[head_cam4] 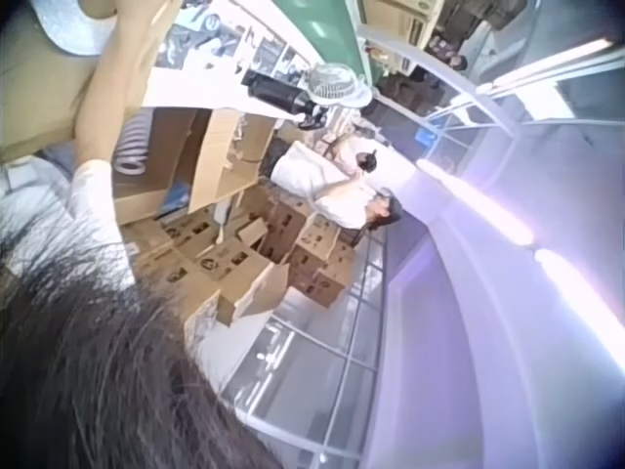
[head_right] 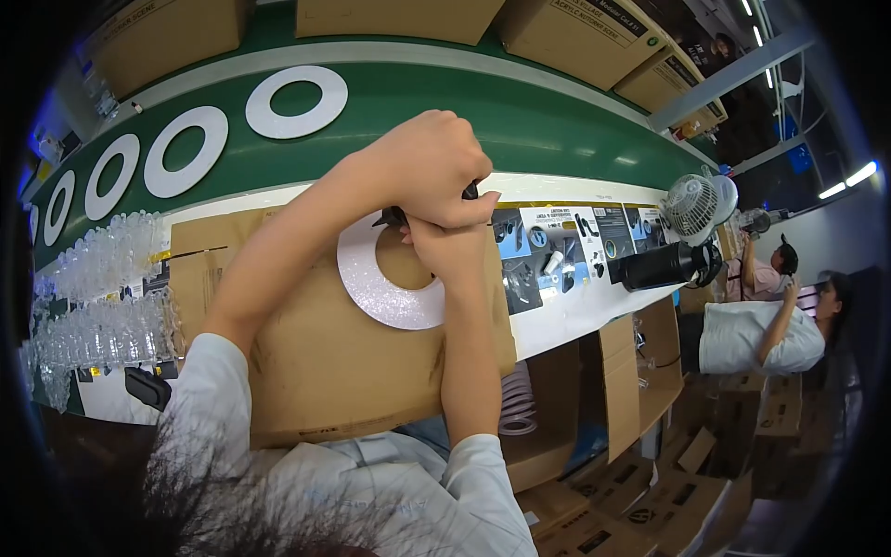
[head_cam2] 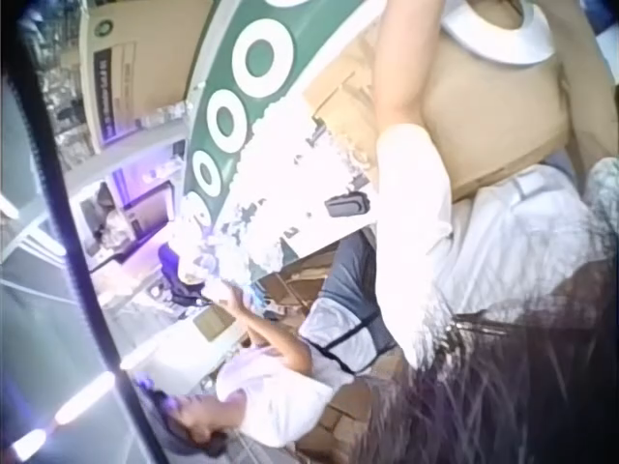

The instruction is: Applying adhesive to a circular component for a lighting fixture on an assembly line.

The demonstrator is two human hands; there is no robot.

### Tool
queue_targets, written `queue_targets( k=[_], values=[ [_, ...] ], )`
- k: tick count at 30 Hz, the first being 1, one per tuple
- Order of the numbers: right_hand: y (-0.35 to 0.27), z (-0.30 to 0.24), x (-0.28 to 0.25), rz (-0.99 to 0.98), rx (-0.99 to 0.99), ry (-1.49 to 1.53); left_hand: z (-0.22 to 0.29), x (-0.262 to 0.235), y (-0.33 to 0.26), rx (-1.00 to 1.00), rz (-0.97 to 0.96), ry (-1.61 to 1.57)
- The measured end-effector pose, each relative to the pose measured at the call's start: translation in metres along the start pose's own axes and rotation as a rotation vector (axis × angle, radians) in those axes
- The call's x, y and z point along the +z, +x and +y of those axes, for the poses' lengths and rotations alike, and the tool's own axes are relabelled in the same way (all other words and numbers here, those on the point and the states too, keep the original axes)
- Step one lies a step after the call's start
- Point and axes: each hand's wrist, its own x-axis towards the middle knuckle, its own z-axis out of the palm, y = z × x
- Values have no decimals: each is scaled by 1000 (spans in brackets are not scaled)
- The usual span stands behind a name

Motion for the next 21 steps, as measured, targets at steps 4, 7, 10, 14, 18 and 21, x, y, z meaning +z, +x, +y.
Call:
queue_targets(
  k=[4,7,10,14,18,21],
  values=[
    [-1,-1,0,10,-14,0,0,0,0,3,-7,5],
    [0,0,-2,-21,6,-13,0,1,-1,-1,14,-11],
    [-1,-1,-1,-12,18,-11,1,1,-3,-28,0,-12],
    [0,-8,0,-1,68,40,0,1,-3,-30,-1,-11],
    [1,-5,1,-9,49,55,0,0,-3,-42,-13,-25],
    [2,-6,-2,-10,41,53,2,-1,1,-90,-138,21]
  ],
)
